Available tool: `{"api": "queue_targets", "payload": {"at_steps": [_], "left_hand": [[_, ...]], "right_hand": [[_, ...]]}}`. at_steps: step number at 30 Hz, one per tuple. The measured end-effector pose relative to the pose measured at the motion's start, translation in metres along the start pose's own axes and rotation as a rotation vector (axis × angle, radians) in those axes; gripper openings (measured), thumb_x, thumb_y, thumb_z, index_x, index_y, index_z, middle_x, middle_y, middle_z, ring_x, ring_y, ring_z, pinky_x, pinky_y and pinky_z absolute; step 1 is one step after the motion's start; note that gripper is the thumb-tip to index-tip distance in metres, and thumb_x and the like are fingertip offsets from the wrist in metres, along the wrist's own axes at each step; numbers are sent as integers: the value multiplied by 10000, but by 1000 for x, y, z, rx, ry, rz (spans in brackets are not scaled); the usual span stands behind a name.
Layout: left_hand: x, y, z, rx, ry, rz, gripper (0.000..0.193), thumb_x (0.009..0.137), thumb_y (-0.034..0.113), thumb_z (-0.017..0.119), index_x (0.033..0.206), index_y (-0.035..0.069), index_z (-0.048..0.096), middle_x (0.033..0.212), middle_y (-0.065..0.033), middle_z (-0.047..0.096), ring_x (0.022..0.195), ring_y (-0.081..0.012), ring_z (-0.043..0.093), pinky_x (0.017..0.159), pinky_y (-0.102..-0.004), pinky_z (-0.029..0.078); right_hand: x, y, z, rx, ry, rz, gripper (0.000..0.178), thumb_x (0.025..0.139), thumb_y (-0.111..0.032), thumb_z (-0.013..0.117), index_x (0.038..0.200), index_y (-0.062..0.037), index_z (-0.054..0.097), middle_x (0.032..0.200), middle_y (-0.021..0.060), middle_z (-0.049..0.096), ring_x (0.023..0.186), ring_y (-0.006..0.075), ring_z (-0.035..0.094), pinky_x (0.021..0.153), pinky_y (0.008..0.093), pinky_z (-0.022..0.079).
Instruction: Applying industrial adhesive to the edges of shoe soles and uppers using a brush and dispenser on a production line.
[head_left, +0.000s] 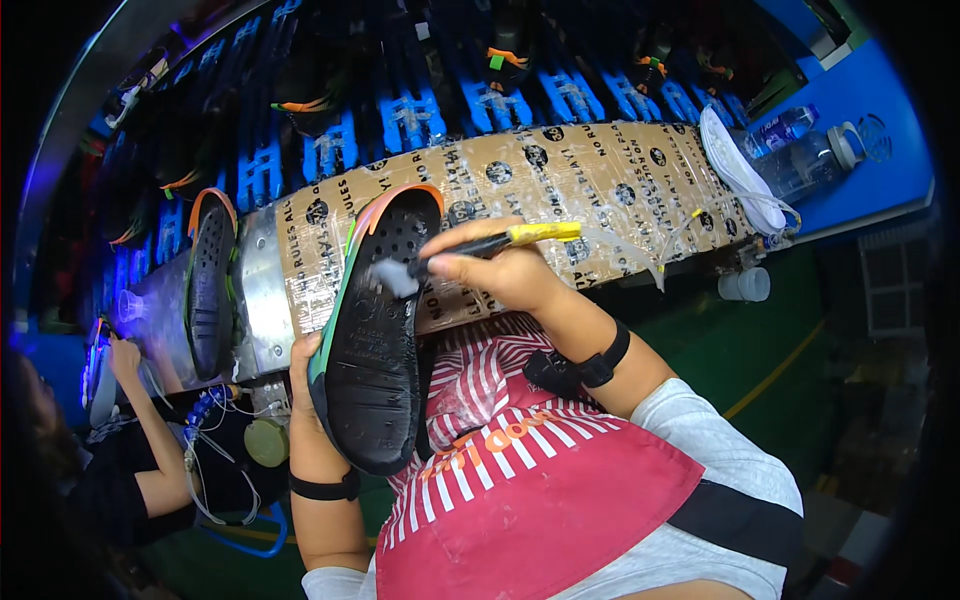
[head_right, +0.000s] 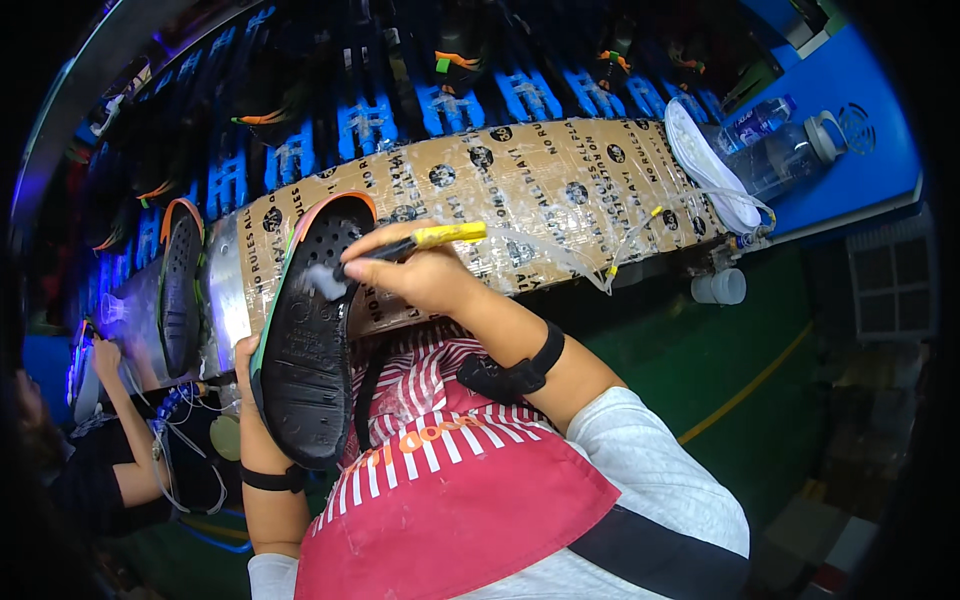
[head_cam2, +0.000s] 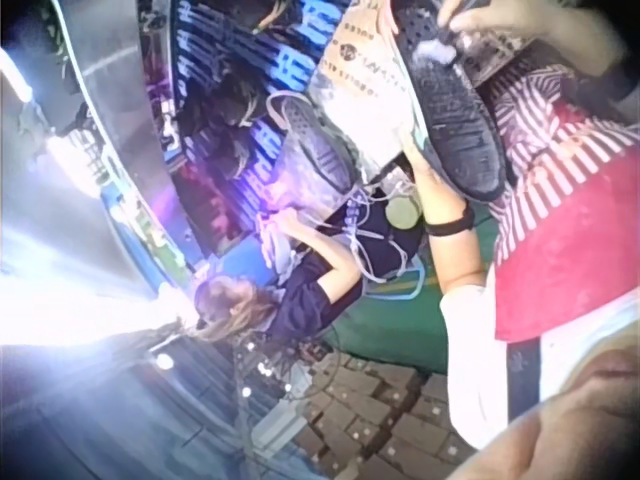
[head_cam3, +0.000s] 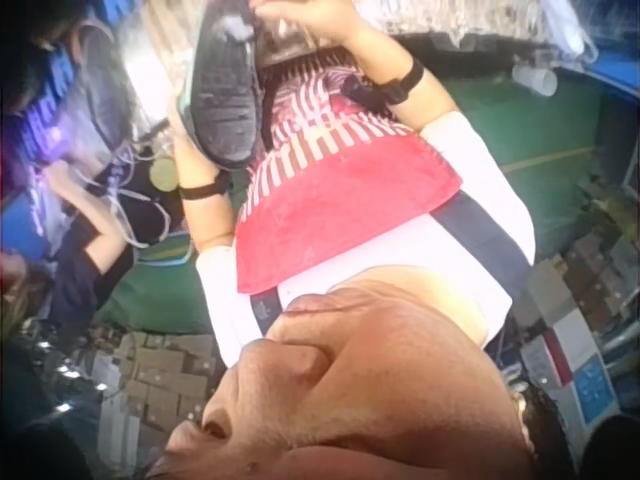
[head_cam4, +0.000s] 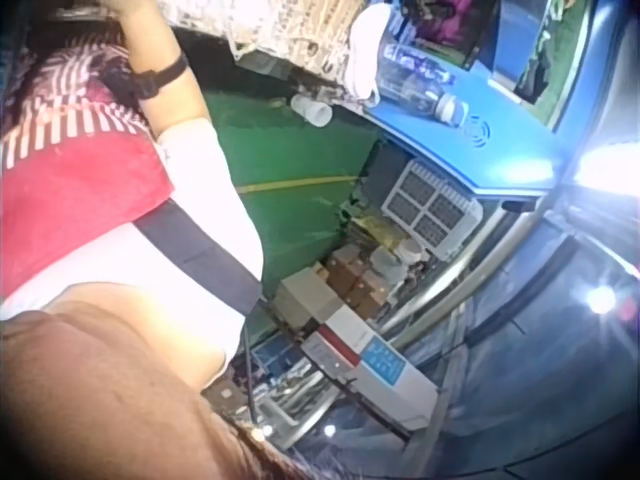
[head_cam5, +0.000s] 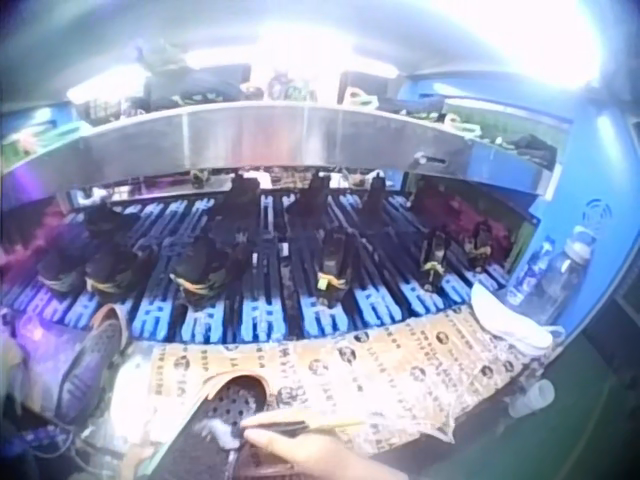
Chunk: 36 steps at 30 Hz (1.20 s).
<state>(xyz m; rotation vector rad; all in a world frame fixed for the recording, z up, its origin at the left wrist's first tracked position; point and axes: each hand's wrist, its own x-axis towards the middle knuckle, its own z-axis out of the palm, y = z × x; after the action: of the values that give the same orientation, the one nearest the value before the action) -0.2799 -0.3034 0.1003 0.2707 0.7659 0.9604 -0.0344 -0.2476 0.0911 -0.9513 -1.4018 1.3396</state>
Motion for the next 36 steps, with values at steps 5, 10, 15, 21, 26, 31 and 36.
{"api": "queue_targets", "payload": {"at_steps": [5, 10, 15, 21, 26, 31, 36], "left_hand": [[4, -6, 2, -33, -26, 71, 582, 806, 356, 435, 1244, -27, 440, 1092, -191, 593, 934, -293, 619, 826, -407, 510], [11, 4, -11, -65, -11, 165, 570, 851, 398, 342, 1234, -8, 459, 1083, -177, 598, 900, -288, 623, 816, -409, 509], [10, 23, -44, -206, -285, 380, 689, 864, 540, 338, 1320, 26, 384, 1316, -225, 419, 1185, -383, 440, 951, -571, 366], [-17, 1, -77, -383, 182, 429, 660, 838, 560, 405, 1323, 113, 403, 1338, -174, 414, 1173, -423, 432, 920, -607, 361], [-30, -20, -84, -578, -64, 274, 710, 836, 579, 392, 1319, 58, 368, 1275, -270, 419, 1099, -549, 422, 726, -579, 521], [-21, 0, -84, -366, 17, 392, 646, 841, 524, 391, 1261, 36, 439, 1171, -256, 511, 934, -518, 542, 613, -502, 560], [-13, 19, -85, -412, 95, 483, 605, 848, 484, 407, 1221, 14, 481, 1165, -230, 528, 980, -475, 541, 639, -457, 562]], "right_hand": [[-7, -8, 13, -439, 40, -454, 197, 723, -75, 702, 919, -56, 686, 808, 127, 656, 634, 216, 622, 605, 289, 489], [-16, -16, 22, -196, -111, -519, 225, 703, -56, 712, 926, -48, 679, 728, 93, 626, 601, 195, 592, 547, 275, 455], [-13, -21, 8, -233, 23, -359, 211, 732, -75, 683, 943, -68, 685, 694, 69, 610, 618, 159, 565, 569, 273, 432], [-14, -12, 5, -147, 61, -203, 214, 768, -84, 673, 963, 1, 662, 805, 102, 646, 692, 138, 587, 630, 245, 450], [-8, -1, -1, 64, 210, -91, 235, 792, -105, 663, 997, 9, 649, 870, 95, 657, 756, 125, 597, 688, 231, 464], [-6, 4, -7, 177, 290, 27, 268, 804, -113, 654, 1042, 7, 630, 791, 57, 649, 648, 76, 562, 583, 185, 437], [8, 8, -16, 298, 416, 16, 278, 843, -139, 614, 1071, 19, 605, 776, 57, 633, 631, 63, 539, 548, 170, 405]]}}
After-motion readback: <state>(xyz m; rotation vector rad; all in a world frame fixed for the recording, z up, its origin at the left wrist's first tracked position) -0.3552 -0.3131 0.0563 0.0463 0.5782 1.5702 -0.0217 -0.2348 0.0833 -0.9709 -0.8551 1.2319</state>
